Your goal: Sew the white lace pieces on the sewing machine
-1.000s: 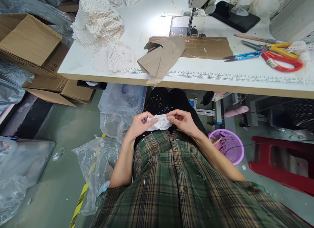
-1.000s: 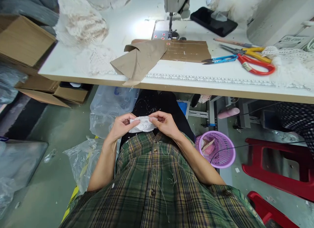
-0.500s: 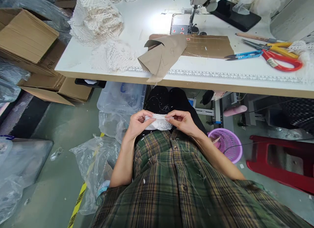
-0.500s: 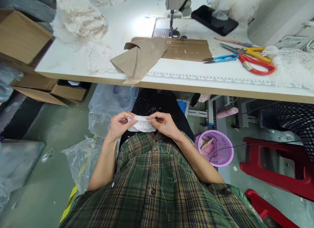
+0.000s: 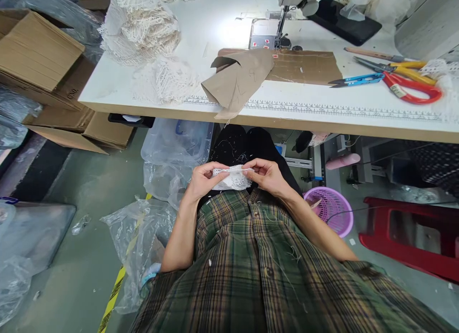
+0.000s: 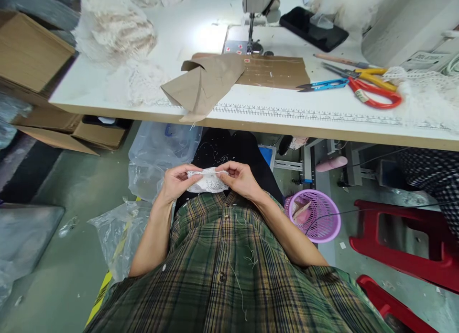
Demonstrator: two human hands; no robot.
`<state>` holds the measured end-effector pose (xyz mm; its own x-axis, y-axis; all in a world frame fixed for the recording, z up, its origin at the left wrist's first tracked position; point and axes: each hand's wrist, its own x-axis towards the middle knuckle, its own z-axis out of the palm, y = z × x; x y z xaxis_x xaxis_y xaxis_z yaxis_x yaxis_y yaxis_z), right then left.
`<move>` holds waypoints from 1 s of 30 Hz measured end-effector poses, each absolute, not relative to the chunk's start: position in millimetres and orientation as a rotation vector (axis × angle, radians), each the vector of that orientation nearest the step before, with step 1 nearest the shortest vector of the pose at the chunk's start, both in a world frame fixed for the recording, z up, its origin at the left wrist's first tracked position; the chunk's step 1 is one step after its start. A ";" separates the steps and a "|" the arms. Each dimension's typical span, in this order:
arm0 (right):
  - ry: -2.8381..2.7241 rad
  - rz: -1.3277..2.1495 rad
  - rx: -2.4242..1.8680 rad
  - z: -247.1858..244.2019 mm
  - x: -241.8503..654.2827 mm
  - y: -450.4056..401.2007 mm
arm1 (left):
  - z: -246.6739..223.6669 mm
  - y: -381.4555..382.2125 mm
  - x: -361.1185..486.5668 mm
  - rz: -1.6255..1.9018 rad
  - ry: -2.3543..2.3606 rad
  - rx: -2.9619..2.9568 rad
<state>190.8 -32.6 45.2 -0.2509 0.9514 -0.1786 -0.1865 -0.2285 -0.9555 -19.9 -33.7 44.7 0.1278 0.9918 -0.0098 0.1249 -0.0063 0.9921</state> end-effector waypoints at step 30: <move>-1.111 1.666 -1.076 41.3 186.5 -34.5 | 37.7 -39.3 -18.0 1.069 1.156 1.218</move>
